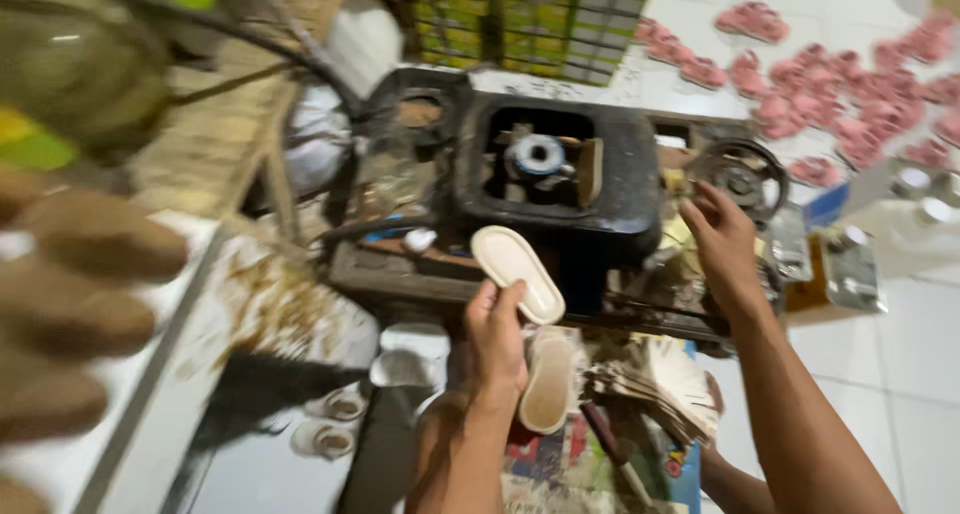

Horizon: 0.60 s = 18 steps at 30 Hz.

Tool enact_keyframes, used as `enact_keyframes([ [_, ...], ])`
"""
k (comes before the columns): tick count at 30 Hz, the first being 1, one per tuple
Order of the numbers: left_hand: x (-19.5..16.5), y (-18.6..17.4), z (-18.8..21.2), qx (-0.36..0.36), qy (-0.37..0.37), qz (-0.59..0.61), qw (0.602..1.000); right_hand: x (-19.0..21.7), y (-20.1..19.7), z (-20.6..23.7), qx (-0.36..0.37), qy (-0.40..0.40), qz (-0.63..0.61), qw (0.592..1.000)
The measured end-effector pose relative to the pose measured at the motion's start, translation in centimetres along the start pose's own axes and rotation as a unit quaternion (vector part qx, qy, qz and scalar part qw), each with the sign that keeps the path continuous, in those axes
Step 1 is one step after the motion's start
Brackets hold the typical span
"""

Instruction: The person sits on the floor and assembles sandals by attaching white straps to a wooden shoe last. They use a heated metal tool to press and shape the straps onto the last, repeating the process for multiple units.

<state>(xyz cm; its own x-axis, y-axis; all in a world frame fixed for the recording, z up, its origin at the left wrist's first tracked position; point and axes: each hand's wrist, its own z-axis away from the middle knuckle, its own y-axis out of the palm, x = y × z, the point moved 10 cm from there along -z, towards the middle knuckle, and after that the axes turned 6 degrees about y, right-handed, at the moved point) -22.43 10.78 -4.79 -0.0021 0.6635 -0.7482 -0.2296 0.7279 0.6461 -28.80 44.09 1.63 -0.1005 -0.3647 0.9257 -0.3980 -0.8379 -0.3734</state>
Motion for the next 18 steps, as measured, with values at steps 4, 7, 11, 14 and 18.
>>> enact_keyframes([
  [4, -7.1, -3.1, 6.0, 0.022, 0.044, -0.123, 0.991, 0.9, 1.0, 7.8, 0.051, 0.032, 0.025, 0.998],
  [7, -11.8, -7.2, 13.3, 0.082, -0.007, -0.326, 0.942, 0.9, 3.8, 13.8, 0.120, 0.089, -0.073, 0.986],
  [11, -15.0, -12.7, 20.9, 0.067, -0.065, -0.486, 0.869, -0.9, 9.3, 22.9, 0.208, 0.140, -0.124, 0.960],
  [14, -16.6, -13.7, 24.2, 0.061, 0.001, -0.547, 0.835, -2.6, 13.4, 29.6, 0.266, 0.162, -0.143, 0.940],
  [18, -20.2, -13.1, 27.0, 0.048, 0.136, -0.635, 0.759, -3.2, 17.7, 34.1, 0.298, 0.176, -0.144, 0.927],
])
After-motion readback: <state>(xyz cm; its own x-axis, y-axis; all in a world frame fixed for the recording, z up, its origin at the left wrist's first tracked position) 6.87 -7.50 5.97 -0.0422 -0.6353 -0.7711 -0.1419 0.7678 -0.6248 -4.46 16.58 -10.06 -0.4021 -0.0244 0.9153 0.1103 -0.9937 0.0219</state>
